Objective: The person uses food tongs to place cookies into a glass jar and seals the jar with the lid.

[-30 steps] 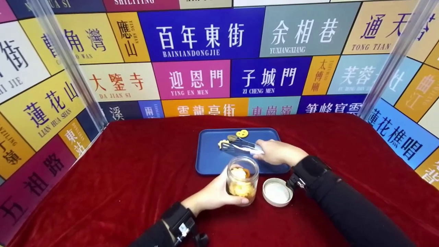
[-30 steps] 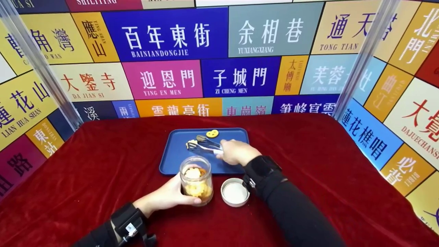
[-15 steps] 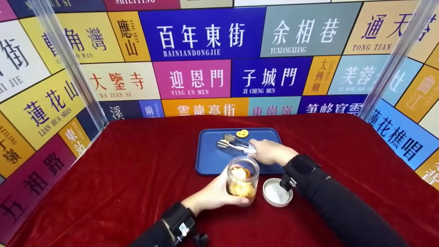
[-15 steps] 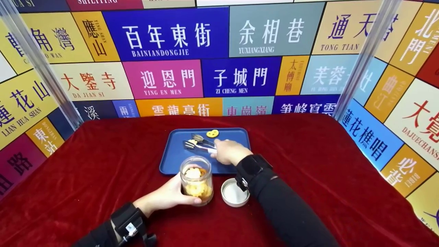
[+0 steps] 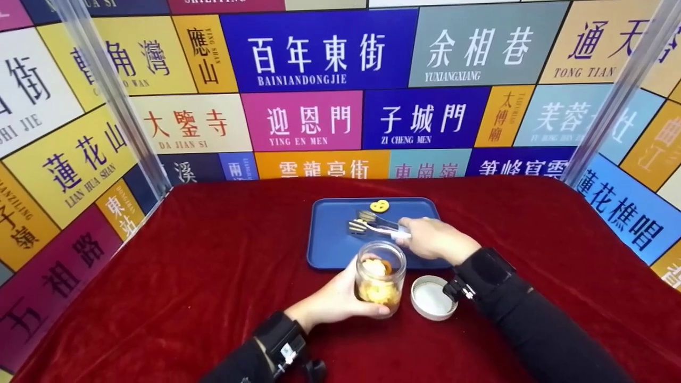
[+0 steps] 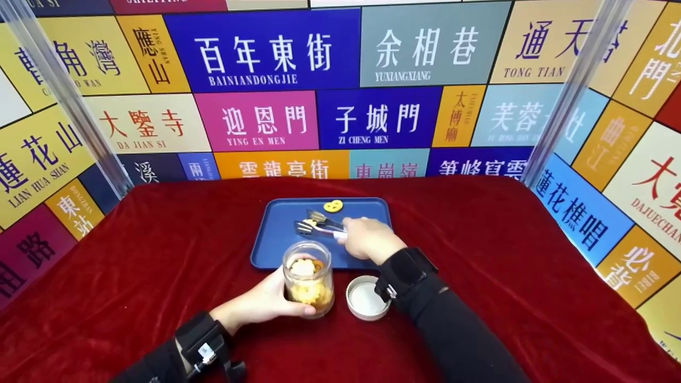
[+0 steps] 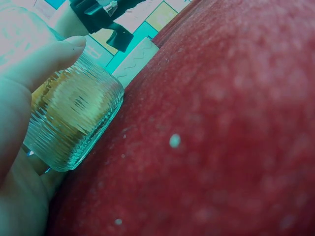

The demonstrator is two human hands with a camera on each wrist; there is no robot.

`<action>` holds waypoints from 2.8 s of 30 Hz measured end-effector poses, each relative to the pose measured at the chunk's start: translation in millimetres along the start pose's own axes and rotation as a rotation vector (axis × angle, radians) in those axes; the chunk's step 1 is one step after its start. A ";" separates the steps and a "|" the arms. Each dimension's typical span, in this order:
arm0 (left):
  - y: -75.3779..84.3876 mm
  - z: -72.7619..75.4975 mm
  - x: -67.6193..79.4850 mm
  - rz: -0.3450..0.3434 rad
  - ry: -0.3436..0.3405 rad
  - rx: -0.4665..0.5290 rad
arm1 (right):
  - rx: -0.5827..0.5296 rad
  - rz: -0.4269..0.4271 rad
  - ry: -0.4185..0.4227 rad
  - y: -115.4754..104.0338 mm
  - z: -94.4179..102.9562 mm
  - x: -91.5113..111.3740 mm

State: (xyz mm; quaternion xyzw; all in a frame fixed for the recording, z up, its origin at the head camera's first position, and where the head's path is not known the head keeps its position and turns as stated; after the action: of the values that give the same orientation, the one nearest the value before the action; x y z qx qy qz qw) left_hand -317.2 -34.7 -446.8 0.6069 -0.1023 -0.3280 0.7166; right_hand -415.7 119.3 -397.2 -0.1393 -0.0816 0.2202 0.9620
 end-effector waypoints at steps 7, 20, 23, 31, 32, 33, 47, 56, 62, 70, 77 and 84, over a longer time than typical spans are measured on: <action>0.2 2.3 -0.5 0.007 0.008 0.004 | -0.020 -0.008 -0.014 8.3 4.8 11.2; 0.7 0.1 -0.2 -0.010 0.006 0.020 | -0.055 0.007 -0.023 30.2 6.8 38.0; 0.4 -0.3 -0.2 -0.007 0.007 0.021 | -0.038 0.058 -0.028 32.7 15.5 43.0; -1.9 1.6 1.2 0.011 0.014 0.012 | -0.030 0.134 -0.058 47.2 34.7 54.0; -2.6 1.6 1.4 0.015 0.015 0.013 | -0.034 0.132 -0.051 49.6 36.6 54.8; -3.0 1.5 1.6 0.017 0.015 0.009 | -0.039 0.129 -0.041 52.1 38.7 55.7; -2.1 0.5 0.6 0.008 0.012 -0.030 | -0.122 0.164 0.073 47.0 87.9 89.1; 0.0 0.9 0.8 0.002 0.015 -0.039 | -0.099 0.199 0.108 26.3 105.6 108.3; -0.4 1.5 0.4 0.000 0.016 -0.041 | -0.110 0.234 0.107 13.1 110.9 119.5; 0.5 0.4 -0.6 -0.018 0.001 -0.007 | -0.152 0.297 0.071 -1.1 113.5 131.7; -0.3 0.3 -0.4 -0.016 -0.003 0.009 | -0.188 0.334 0.019 -10.9 111.7 137.1; 2.5 -0.7 -0.5 -0.068 -0.009 0.029 | -0.174 0.425 -0.019 -19.2 108.2 138.8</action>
State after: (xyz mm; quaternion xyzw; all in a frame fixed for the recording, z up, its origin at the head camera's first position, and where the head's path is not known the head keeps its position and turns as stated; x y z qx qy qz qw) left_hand -316.3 -33.8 -444.5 0.6191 -0.0897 -0.3531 0.6957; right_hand -308.1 189.8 -275.5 -0.2336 -0.0780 0.4112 0.8776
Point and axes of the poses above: each hand's wrist, its own x-axis away from the middle knuckle, its own z-axis out of the back of the hand, y = z × x, the point moved 8 cm from there along -x, towards the middle knuckle, and after that the axes turned 4 degrees about -x, right-handed, at the moved point
